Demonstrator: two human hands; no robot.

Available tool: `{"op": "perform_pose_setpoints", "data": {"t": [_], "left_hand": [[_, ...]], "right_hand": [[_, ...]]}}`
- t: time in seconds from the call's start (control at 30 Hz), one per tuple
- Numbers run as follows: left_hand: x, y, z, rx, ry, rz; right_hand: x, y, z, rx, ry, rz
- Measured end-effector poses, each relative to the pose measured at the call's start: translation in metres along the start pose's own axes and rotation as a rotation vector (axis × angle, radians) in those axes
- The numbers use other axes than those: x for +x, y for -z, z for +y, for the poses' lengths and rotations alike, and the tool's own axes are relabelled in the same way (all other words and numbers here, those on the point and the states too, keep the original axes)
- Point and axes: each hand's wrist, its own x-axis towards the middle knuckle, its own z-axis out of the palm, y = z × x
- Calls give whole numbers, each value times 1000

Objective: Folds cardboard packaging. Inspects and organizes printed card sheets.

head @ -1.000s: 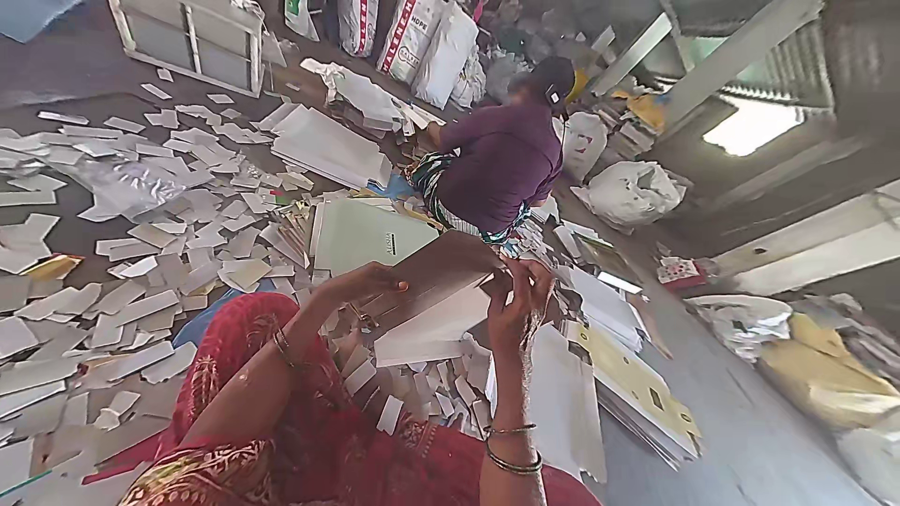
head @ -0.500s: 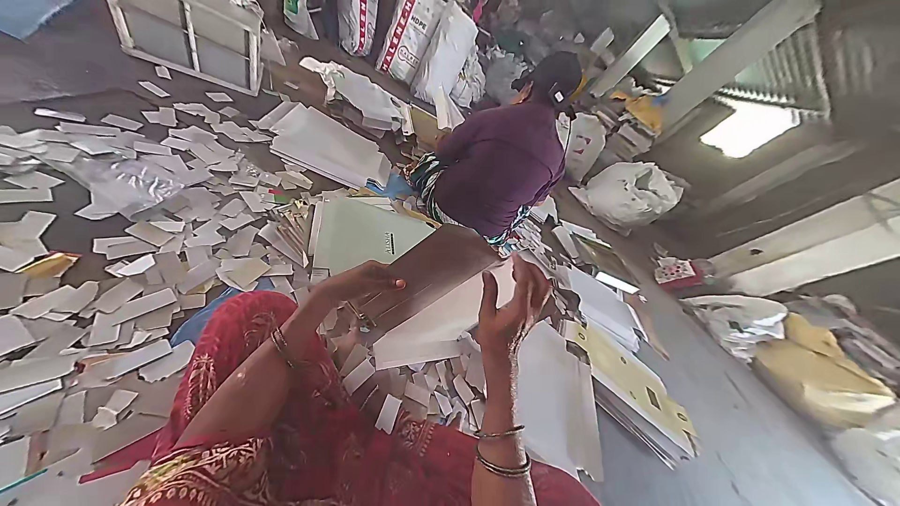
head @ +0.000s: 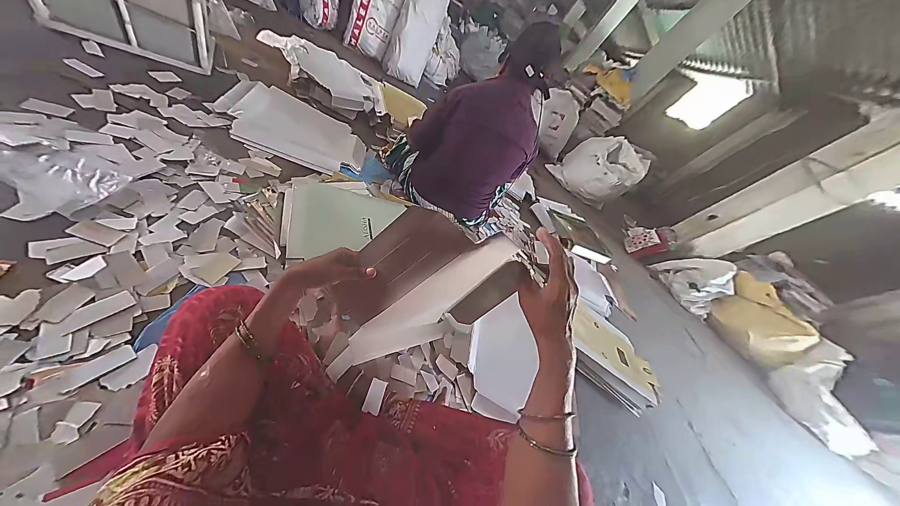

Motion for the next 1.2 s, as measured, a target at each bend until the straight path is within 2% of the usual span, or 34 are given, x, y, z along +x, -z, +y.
{"op": "perform_pose_setpoints", "data": {"t": [0.1, 0.2, 0.27, 0.37, 0.47, 0.53, 0.6, 0.7, 1.0, 1.1, 1.2], "left_hand": [[3, 8, -5, -2, 18, -123], [2, 10, -10, 3, -59, -43], [8, 15, -18, 27, -214, 140], [22, 29, -24, 175, -444, 431], [31, 44, -35, 160, -409, 642], [35, 46, -42, 51, -353, 687], [37, 40, -47, 10, -317, 678], [42, 32, -51, 24, -255, 613], [32, 27, -46, 9, -262, 562], [22, 13, -27, -79, -201, 538], [16, 14, -22, -193, -103, 423]], "right_hand": [[15, 10, 1, -31, 42, -182], [24, 13, -2, 23, 95, -284], [23, 12, 0, -40, 62, -224], [22, 23, -2, -184, -131, -90], [32, 50, -8, -171, -320, 41], [40, 64, 0, 1, -389, 164], [47, 70, 6, 257, -366, 299], [46, 73, -1, 543, -416, 382], [16, 60, -1, 690, -558, 277], [12, 59, 12, 674, -635, 281], [4, 56, 32, 705, -713, 192]]}}
